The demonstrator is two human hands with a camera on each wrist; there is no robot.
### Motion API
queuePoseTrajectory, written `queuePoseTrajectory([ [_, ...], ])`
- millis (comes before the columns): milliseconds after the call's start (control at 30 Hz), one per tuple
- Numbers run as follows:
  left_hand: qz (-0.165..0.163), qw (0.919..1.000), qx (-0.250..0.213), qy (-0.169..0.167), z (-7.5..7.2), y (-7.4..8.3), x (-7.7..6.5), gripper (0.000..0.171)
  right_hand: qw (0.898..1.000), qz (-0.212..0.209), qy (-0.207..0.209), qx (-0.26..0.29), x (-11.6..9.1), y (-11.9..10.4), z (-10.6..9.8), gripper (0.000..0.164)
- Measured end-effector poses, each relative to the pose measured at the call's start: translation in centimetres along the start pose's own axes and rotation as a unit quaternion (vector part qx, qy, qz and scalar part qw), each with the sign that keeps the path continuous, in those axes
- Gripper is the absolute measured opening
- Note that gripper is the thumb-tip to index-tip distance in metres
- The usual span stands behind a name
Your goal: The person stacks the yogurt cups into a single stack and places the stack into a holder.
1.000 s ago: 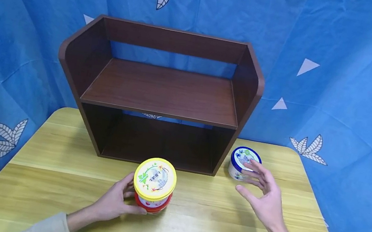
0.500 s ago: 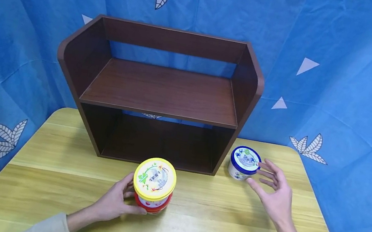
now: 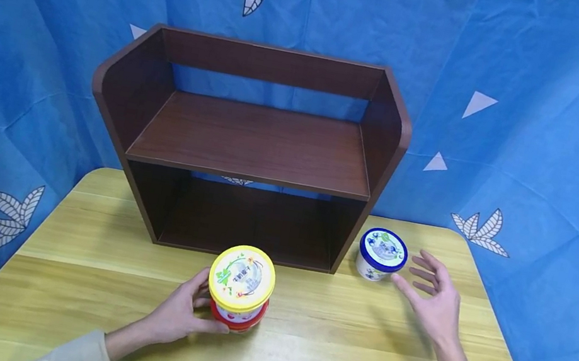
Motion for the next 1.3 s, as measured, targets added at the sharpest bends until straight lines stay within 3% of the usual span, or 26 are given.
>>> queuePoseTrajectory([
  [200,-0.002,1.0000,-0.004,-0.002,0.0,0.0,0.0,0.088,1.000,0.021,-0.015,-0.017,0.7,1.4,0.4,0.074],
  [533,0.005,1.0000,-0.003,-0.007,0.1,0.1,0.3,0.087,0.999,0.017,-0.050,-0.006,1.5,2.6,1.3,0.079],
  [900,0.001,1.0000,-0.001,-0.005,0.1,0.2,0.0,0.088,0.998,0.035,-0.042,0.012,2.3,4.1,2.6,0.080],
  [1300,-0.002,1.0000,-0.003,-0.003,0.0,0.2,-0.1,0.087,0.998,0.054,-0.043,0.012,2.8,4.3,3.7,0.082],
])
Point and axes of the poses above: each hand's wrist, its own x-axis towards the middle knuckle, its own z-axis out of the palm, y = z × x, the point moved 8 cm from there along x, towards the middle knuckle, and after that the axes turned 10 degrees about z, right-handed, at the moved point
